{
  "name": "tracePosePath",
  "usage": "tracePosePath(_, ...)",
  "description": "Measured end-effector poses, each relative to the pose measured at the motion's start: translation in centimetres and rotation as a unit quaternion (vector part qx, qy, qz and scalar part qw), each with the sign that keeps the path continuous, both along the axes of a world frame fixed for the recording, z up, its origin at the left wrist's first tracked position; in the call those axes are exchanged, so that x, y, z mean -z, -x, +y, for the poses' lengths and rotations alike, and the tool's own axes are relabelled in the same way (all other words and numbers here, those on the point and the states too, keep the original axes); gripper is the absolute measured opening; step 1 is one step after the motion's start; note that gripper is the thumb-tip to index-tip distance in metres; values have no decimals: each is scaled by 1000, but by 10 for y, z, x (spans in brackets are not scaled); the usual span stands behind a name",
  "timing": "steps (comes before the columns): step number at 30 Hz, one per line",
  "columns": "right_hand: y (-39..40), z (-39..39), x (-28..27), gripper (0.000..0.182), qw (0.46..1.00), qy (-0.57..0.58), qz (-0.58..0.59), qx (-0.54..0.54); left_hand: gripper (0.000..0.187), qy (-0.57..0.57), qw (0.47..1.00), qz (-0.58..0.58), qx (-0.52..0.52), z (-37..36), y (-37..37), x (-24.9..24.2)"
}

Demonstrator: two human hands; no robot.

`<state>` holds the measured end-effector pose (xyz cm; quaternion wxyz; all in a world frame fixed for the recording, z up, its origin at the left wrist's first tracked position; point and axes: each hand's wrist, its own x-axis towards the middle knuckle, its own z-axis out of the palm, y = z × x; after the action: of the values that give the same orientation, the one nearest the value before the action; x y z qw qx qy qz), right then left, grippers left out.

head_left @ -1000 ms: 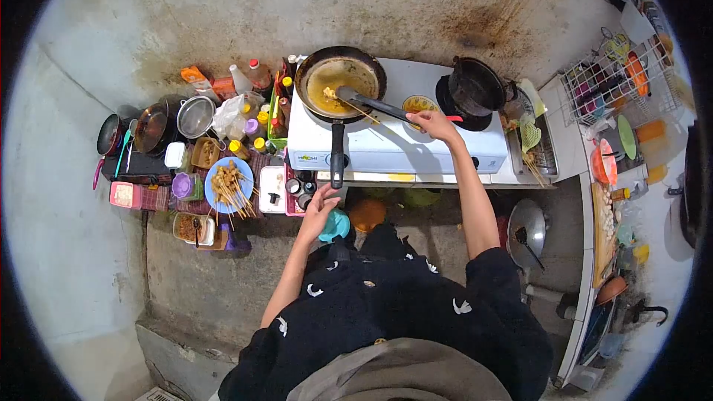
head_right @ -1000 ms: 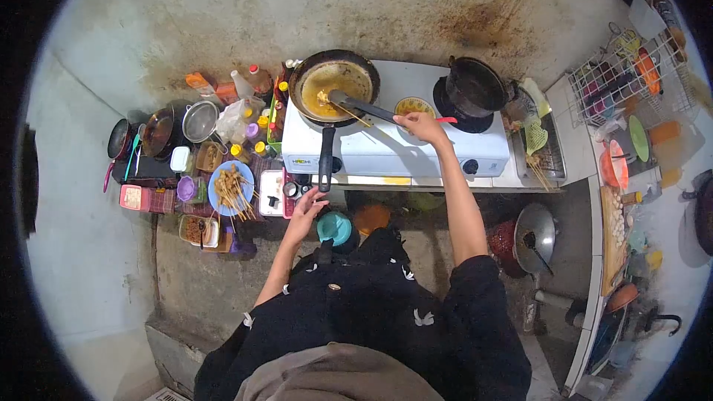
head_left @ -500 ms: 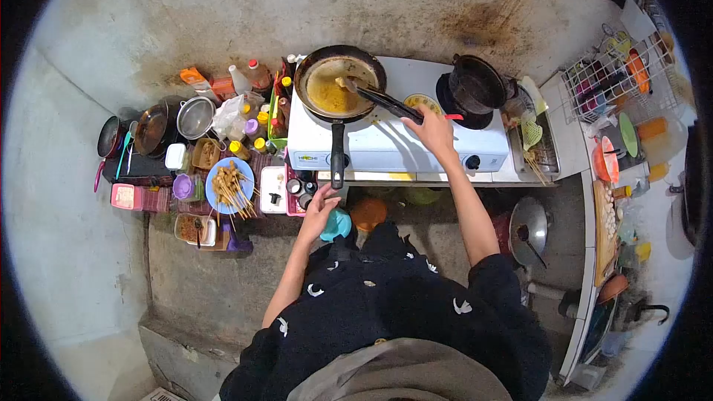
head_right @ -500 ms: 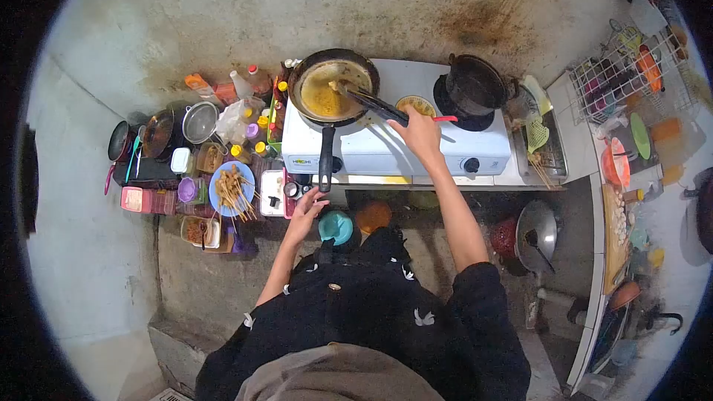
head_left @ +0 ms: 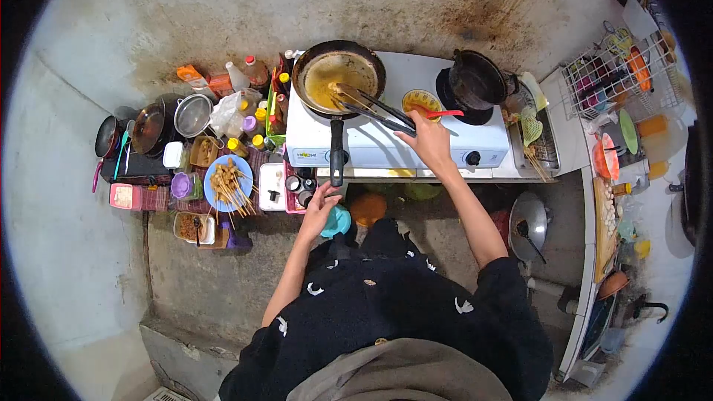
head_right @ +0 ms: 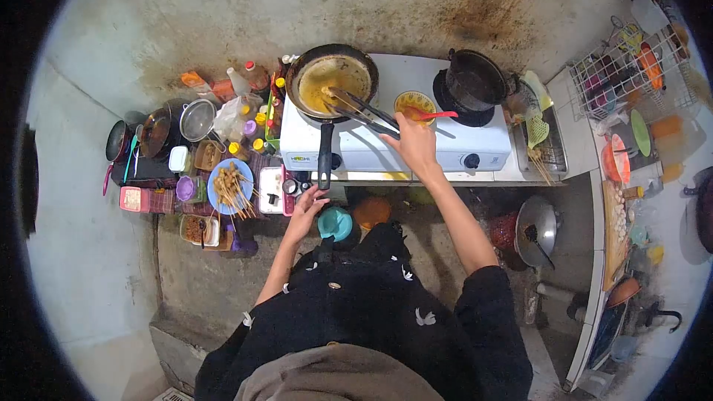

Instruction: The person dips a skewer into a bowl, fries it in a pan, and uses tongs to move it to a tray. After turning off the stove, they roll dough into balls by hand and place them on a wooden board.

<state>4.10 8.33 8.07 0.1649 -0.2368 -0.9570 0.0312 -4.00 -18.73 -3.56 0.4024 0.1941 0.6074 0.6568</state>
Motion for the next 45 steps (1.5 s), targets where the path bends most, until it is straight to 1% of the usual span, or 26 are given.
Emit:
tracePosePath(2, 0, -2, -11, 48, 988, 146, -26, 41, 46, -1, 1000, 1, 2, 0, 1, 1)
tracePosePath(6, -1, 16, 6, 51, 989, 138, 0, 59, 46, -22, 1000, 7, 7, -2, 3, 11)
tracePosePath(8, -2, 20, 9, 51, 988, 140, 36, 50, 46, -19, 1000, 6, 5, -3, 3, 11)
tracePosePath(9, -1, 18, -1, 50, 982, 175, -12, 74, 46, -16, 1000, 5, 3, -3, 3, 8)
tracePosePath(16, -1, 13, -3, 49, 982, 170, -24, 85, 45, -12, 1000, -4, -1, -2, 2, 3)
tracePosePath(22, -1, 12, -6, 53, 974, 206, -45, 86, 46, -13, 1000, 1, 2, -2, 1, 1)
tracePosePath(24, -1, 13, -8, 53, 962, 251, -34, 103, 46, -9, 1000, -6, 2, -2, 1, 0)
tracePosePath(25, 0, 15, -4, 53, 962, 251, -33, 103, 46, -9, 1000, -5, 2, -2, 1, 0)
tracePosePath(27, 3, 20, 4, 52, 964, 250, 39, 84, 46, -7, 1000, 3, 5, -2, 1, -1)
tracePosePath(31, 12, 18, 9, 52, 971, 215, 42, 91, 46, -6, 1000, 9, 8, -1, 0, -5)
tracePosePath(33, 15, 13, 11, 49, 983, 172, 39, 56, 46, -4, 1000, -1, 3, -1, -1, -6)
tracePosePath(36, 16, 6, 8, 47, 989, 143, 24, 41, 46, 1, 1000, 11, 5, -2, 0, -4)
tracePosePath(37, 16, 7, 10, 46, 991, 123, 45, 24, 46, 2, 1000, 10, 4, -3, 0, -3)
tracePosePath(39, 17, 11, 16, 48, 991, 115, 57, 32, 46, -16, 1000, 8, 6, -3, 0, -2)
tracePosePath(41, 19, 18, 19, 49, 991, 106, 70, 41, 46, -8, 1000, 8, 5, -3, 0, -4)
tracePosePath(43, 21, 26, 22, 52, 983, 146, 65, 89, 46, 2, 1000, 7, 4, -3, 0, -3)
tracePosePath(44, 22, 29, 24, 52, 983, 146, 65, 90, 46, -1, 1000, 12, 7, -3, 0, -1)
tracePosePath(45, 24, 32, 25, 53, 982, 158, 32, 94, 47, -3, 1000, 17, 11, -3, 0, 0)
